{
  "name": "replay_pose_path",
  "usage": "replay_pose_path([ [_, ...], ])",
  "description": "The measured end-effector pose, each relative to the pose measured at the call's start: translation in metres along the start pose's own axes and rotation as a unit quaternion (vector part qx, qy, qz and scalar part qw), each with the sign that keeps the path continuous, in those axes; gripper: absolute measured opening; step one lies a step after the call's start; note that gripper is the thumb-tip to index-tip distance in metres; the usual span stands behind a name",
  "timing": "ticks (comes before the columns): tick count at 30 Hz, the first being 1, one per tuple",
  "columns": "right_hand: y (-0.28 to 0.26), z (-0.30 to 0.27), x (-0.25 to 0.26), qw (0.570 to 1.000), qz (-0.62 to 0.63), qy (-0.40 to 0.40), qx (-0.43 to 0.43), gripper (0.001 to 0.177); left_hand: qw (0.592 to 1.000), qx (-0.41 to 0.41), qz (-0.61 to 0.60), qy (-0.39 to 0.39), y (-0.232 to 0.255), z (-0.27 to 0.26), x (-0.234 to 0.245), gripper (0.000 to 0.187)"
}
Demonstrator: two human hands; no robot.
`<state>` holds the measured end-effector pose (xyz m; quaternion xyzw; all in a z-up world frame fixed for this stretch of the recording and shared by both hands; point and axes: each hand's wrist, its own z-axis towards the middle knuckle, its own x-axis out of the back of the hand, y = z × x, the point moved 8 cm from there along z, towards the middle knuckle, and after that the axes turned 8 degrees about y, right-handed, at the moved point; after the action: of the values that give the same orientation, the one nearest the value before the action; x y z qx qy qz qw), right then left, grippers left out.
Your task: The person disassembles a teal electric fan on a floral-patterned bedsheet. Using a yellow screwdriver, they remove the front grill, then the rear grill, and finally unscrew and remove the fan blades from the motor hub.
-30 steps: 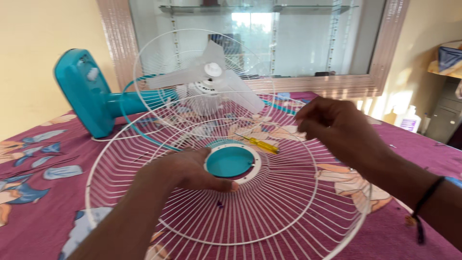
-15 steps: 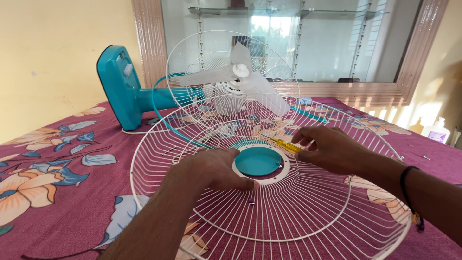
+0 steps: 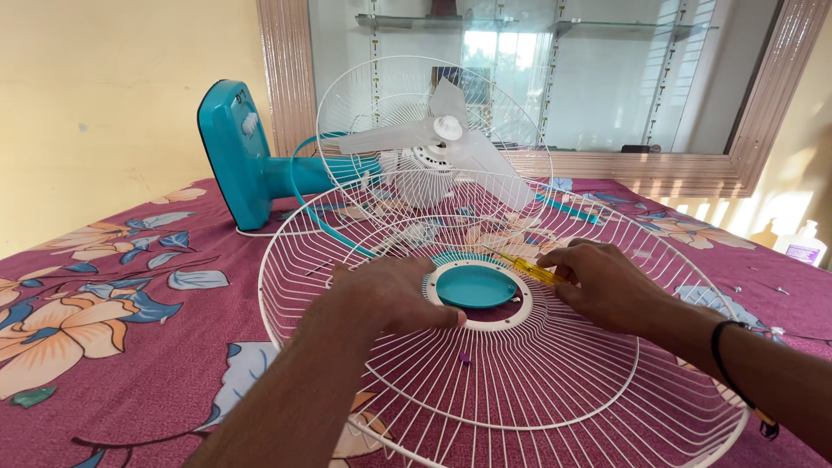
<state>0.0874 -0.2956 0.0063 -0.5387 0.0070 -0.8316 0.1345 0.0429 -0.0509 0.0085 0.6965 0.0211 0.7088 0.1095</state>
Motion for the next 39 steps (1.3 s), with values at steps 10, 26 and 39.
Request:
replay_pose_path([
  [10,0.0,-0.003,0.0,1.0,0.02,0.003,-0.008,0.041,0.983,0.029,-0.044,0.177,-0.016,-0.024,0.059,0.066],
  [26,0.01,0.0,0.0,0.999,0.03,0.027,-0.019,0.043,0.82,0.225,-0.421,0.317,-0.119,-0.043,0.064,0.061],
  [39,0.008,-0.009,-0.003,0.998,0.03,-0.024,-0.044,0.038,0.611,0.24,-0.739,0.155,-0.117,-0.035,0.009,0.036],
])
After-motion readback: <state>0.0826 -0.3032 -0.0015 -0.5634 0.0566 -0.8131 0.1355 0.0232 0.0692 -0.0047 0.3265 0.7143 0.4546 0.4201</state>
